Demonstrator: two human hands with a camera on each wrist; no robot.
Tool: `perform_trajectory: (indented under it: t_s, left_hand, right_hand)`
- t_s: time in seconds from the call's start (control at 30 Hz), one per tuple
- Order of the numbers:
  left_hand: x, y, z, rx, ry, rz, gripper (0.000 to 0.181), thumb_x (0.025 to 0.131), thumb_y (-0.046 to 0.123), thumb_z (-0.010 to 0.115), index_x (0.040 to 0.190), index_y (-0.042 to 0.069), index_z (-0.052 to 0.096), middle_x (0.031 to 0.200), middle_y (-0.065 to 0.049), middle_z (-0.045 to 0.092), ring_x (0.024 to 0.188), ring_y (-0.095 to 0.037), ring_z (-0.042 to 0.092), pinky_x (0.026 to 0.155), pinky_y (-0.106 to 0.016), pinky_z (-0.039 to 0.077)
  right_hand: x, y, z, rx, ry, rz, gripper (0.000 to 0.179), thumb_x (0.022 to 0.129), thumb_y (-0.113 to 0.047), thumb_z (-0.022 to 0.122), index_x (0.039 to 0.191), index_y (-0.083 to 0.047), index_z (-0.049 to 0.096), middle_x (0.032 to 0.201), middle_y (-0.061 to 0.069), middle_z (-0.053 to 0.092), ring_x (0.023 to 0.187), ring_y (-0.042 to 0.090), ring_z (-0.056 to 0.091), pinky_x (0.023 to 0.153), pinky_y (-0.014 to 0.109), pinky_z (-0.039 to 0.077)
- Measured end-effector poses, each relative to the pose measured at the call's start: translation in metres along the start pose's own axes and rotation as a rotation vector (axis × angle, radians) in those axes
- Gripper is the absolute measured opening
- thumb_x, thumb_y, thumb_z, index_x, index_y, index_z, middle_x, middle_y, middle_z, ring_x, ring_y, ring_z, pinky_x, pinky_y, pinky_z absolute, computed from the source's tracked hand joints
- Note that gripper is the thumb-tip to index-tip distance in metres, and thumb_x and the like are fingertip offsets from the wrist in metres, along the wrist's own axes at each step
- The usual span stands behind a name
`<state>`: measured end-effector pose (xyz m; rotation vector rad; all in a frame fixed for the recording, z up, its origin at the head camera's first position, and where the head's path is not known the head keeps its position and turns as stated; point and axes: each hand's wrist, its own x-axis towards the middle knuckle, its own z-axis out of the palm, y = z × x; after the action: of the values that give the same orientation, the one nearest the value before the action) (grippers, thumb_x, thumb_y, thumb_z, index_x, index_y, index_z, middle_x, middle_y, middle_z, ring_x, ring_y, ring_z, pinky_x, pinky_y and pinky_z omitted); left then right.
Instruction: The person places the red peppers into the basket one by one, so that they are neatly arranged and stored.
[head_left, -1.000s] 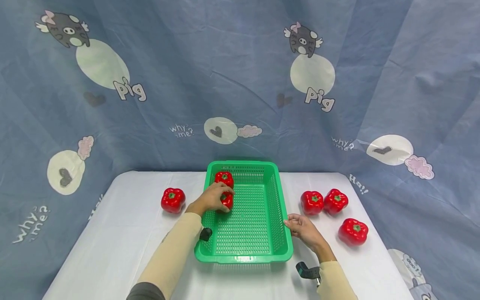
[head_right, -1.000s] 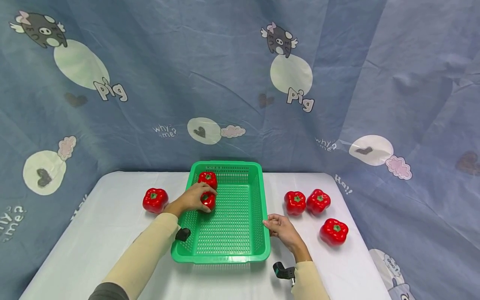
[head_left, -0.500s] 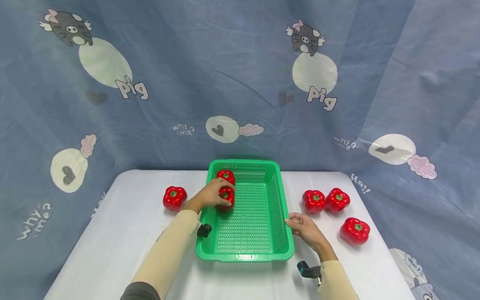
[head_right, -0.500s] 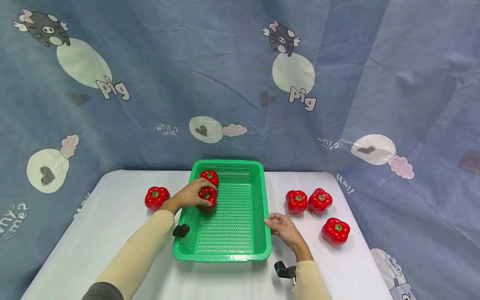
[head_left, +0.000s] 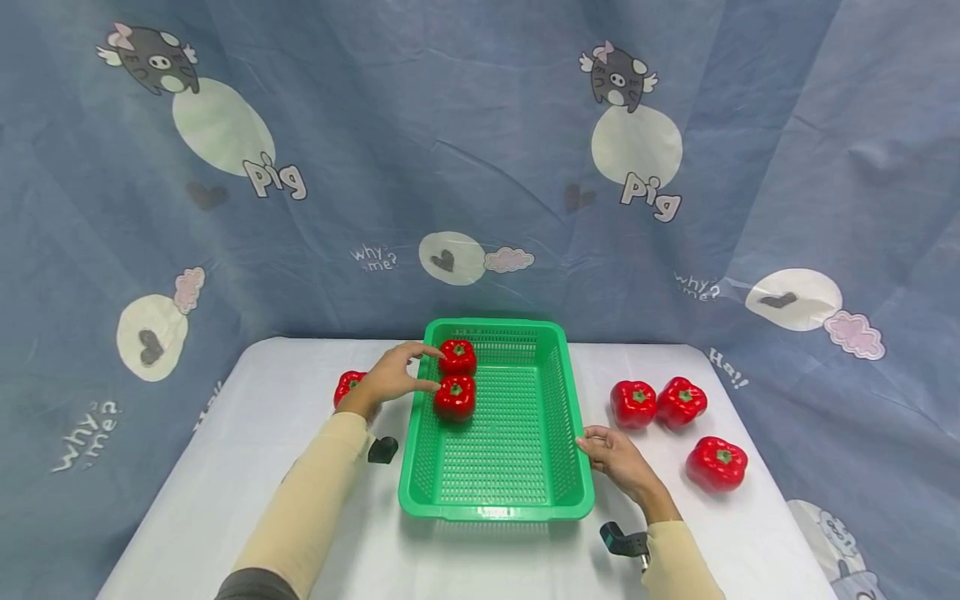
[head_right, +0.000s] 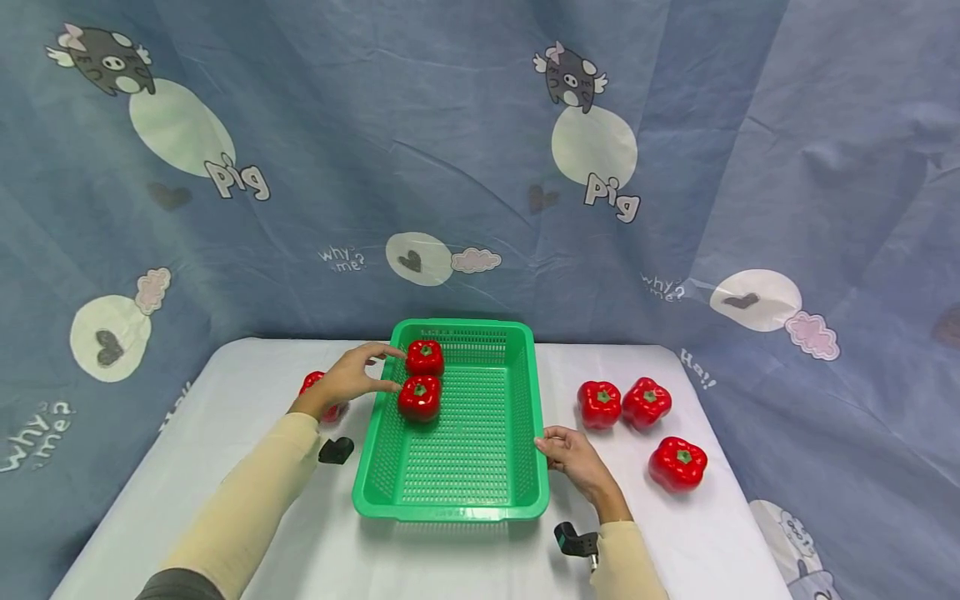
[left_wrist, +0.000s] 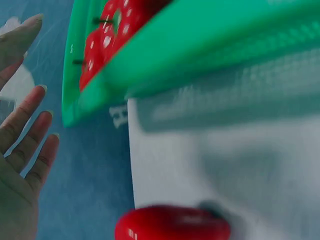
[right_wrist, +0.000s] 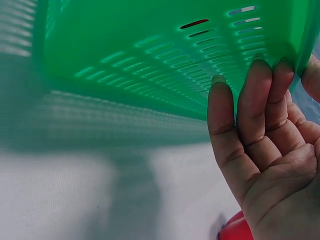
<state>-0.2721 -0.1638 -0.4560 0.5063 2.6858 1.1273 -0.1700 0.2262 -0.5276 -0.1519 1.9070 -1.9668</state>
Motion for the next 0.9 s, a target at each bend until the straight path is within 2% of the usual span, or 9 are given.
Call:
perform_trajectory:
  t_s: [0.23, 0.4, 0.53, 0.63, 0.77, 0.9]
  left_hand:
    - [-0.014, -0.023, -0.02, -0.002, 0.077, -0.058, 0.054, 0.079, 0.02, 0.08, 0.128, 0.011, 0.058, 0.135, -0.014, 0.052, 0.126, -0.038, 0.043, 0.102, -0.056, 0.037]
    - [-0.025, -0.035, -0.03, 0.016, 0.066, -0.118, 0.053, 0.08, 0.022, 0.079, 0.128, 0.013, 0.058, 0.137, -0.019, 0.049, 0.128, -0.04, 0.04, 0.102, -0.061, 0.035]
    - [-0.031, -0.041, -0.037, 0.046, 0.052, -0.173, 0.054, 0.081, 0.025, 0.078, 0.13, 0.015, 0.057, 0.138, -0.021, 0.047, 0.128, -0.044, 0.035, 0.1, -0.065, 0.033]
    - [-0.033, -0.045, -0.039, 0.036, 0.053, -0.239, 0.056, 0.081, 0.027, 0.077, 0.132, 0.016, 0.056, 0.14, -0.021, 0.044, 0.127, -0.047, 0.031, 0.095, -0.064, 0.039]
    - [-0.037, -0.053, -0.042, 0.002, 0.051, -0.316, 0.058, 0.081, 0.025, 0.076, 0.134, 0.016, 0.054, 0.142, -0.021, 0.04, 0.127, -0.047, 0.028, 0.09, -0.058, 0.047]
    - [-0.04, -0.06, -0.044, 0.006, 0.041, -0.331, 0.059, 0.08, 0.025, 0.077, 0.134, 0.015, 0.054, 0.146, -0.02, 0.037, 0.13, -0.046, 0.028, 0.093, -0.059, 0.045]
  right_hand:
    - [0.0, 0.0, 0.0, 0.003, -0.029, -0.039, 0.033, 0.097, -0.01, 0.056, 0.114, 0.017, 0.047, 0.092, 0.0, 0.068, 0.082, 0.007, 0.066, 0.076, 0.024, 0.054]
    - [0.0, 0.002, -0.002, 0.03, -0.07, -0.099, 0.032, 0.095, -0.017, 0.061, 0.11, 0.011, 0.053, 0.093, 0.001, 0.069, 0.083, 0.009, 0.067, 0.076, 0.023, 0.054]
    - [0.0, 0.002, -0.004, -0.006, -0.031, -0.047, 0.035, 0.097, -0.013, 0.057, 0.115, 0.016, 0.049, 0.096, 0.006, 0.068, 0.084, 0.01, 0.066, 0.078, 0.025, 0.054]
    - [-0.001, 0.0, -0.004, -0.031, 0.01, 0.006, 0.037, 0.098, -0.009, 0.055, 0.118, 0.02, 0.045, 0.097, 0.009, 0.067, 0.084, 0.01, 0.066, 0.079, 0.026, 0.054]
    - [0.0, 0.0, -0.003, -0.029, 0.005, 0.003, 0.036, 0.098, -0.009, 0.054, 0.118, 0.02, 0.045, 0.097, 0.008, 0.067, 0.085, 0.01, 0.066, 0.079, 0.026, 0.054]
    - [0.0, 0.0, -0.001, -0.022, 0.001, 0.0, 0.037, 0.098, -0.008, 0.055, 0.119, 0.021, 0.044, 0.096, 0.006, 0.067, 0.084, 0.01, 0.066, 0.079, 0.026, 0.054]
